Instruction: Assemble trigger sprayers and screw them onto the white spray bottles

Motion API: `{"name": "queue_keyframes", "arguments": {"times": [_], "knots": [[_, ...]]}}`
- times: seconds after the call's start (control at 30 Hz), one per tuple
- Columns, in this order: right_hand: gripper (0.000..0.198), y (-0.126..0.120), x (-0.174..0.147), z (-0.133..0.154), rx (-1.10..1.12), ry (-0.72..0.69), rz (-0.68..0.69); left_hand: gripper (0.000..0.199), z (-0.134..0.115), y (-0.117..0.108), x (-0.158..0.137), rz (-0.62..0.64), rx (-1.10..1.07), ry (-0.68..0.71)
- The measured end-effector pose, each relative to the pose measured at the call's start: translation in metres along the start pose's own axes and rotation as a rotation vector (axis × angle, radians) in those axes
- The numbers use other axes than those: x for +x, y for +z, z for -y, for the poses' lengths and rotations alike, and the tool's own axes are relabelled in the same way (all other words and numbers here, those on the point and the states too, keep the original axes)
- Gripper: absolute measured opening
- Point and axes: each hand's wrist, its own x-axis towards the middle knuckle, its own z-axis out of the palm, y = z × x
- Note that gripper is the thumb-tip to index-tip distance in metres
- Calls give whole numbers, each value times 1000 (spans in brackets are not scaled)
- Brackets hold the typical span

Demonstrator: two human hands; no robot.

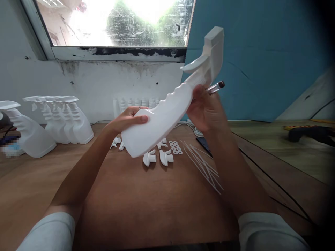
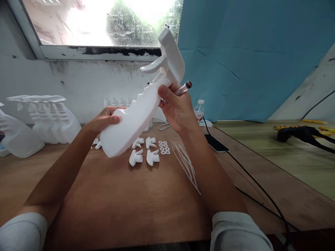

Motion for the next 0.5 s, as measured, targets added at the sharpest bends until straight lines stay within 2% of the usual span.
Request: {"name": "queue_keyframes", "arguments": {"times": [0.13, 0.2, 0.27, 0.3, 0.37, 0.43, 0.5], "knots": [[39, -2, 1, -9, -6, -29, 4, 60, 14, 6, 2, 15, -132, -74], [42, 0, 0, -13, -3, -37, 15, 68, 28, 16, 6, 137, -284, -179], [47, 2, -1, -16, -16, -38, 5, 71, 47, 30, 14, 312, -407, -306], [49, 2, -2, -17, -26, -39, -17, 70, 57, 36, 18, 385, -426, -371], [52, -2, -1, -15, -33, -50, -79, 65, 75, 43, 24, 450, -388, -508], [50, -14, 1, -8, 8, -86, -127, 62, 88, 38, 24, 415, -349, -620], [41, -31, 3, 2, 70, -141, -141, 65, 95, 20, 18, 297, -358, -617]]}}
